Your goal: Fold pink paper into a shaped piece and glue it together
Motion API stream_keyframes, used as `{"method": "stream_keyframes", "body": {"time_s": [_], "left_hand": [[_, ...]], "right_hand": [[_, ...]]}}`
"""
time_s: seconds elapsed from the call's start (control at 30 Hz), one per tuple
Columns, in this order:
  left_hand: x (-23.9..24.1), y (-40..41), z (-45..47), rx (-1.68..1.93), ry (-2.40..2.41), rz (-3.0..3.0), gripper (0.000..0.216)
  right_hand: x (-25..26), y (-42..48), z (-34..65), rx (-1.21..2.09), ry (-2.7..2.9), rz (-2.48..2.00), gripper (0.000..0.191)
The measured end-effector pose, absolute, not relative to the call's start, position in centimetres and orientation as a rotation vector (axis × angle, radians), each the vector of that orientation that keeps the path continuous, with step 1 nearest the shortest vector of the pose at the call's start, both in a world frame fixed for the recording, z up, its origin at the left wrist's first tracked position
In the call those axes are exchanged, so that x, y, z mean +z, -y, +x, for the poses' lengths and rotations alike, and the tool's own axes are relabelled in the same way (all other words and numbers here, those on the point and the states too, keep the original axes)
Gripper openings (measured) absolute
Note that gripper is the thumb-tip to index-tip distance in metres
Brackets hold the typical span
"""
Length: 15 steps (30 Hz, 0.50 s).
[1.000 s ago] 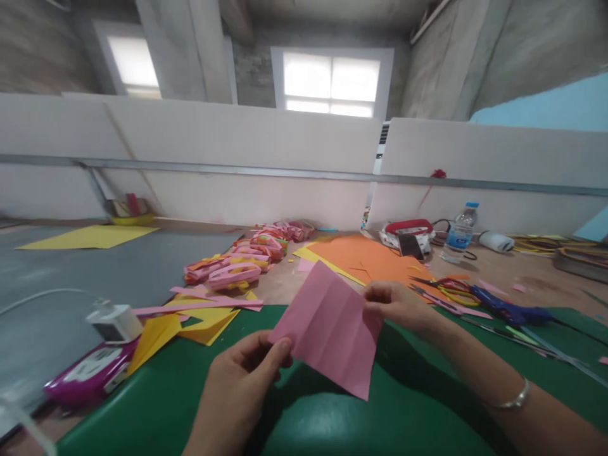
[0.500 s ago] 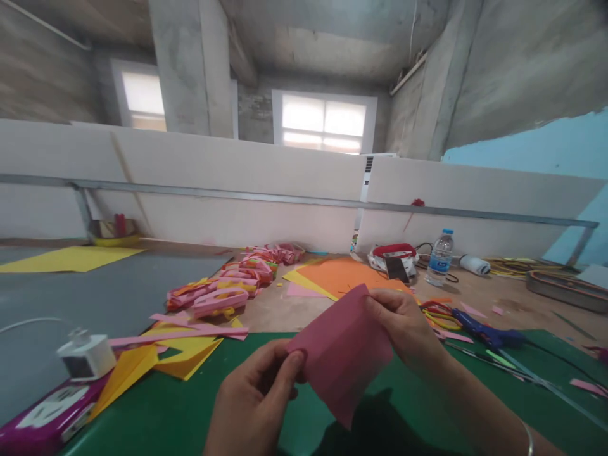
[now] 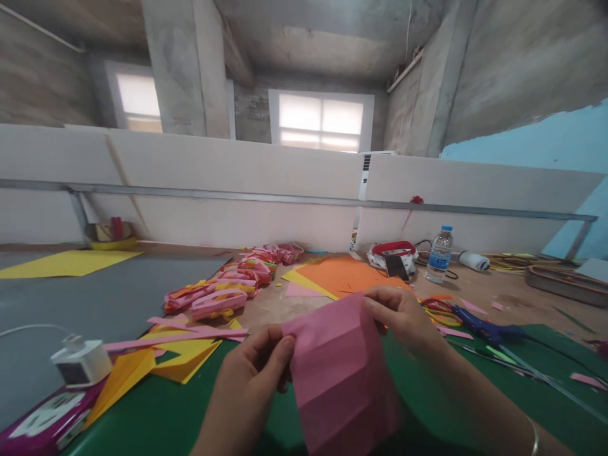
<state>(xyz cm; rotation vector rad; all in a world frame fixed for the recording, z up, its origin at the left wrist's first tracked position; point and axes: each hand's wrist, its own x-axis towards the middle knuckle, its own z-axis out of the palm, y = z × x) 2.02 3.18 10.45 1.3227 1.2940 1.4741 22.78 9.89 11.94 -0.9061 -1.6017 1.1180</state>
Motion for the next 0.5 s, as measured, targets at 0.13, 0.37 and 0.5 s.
{"method": "stream_keyframes", "body": {"time_s": [0.13, 0.37, 0.5], "left_hand": [[9.9, -3.6, 1.3, 1.422, -1.342, 1.367, 0.024], [12.1, -5.8, -0.1, 1.108, -1.524, 1.83, 0.034], [13.4, -7.6, 1.9, 0.765, -1.391, 2.161, 0.025]], "right_hand": [[12.0, -9.9, 22.7, 1.066, 1.644, -0.909, 0.024], [11.9, -9.5, 22.0, 0.967, 1.764, -0.996, 0.017], [11.4, -9.4, 21.3, 1.002, 1.851, -0.992, 0.018]]}}
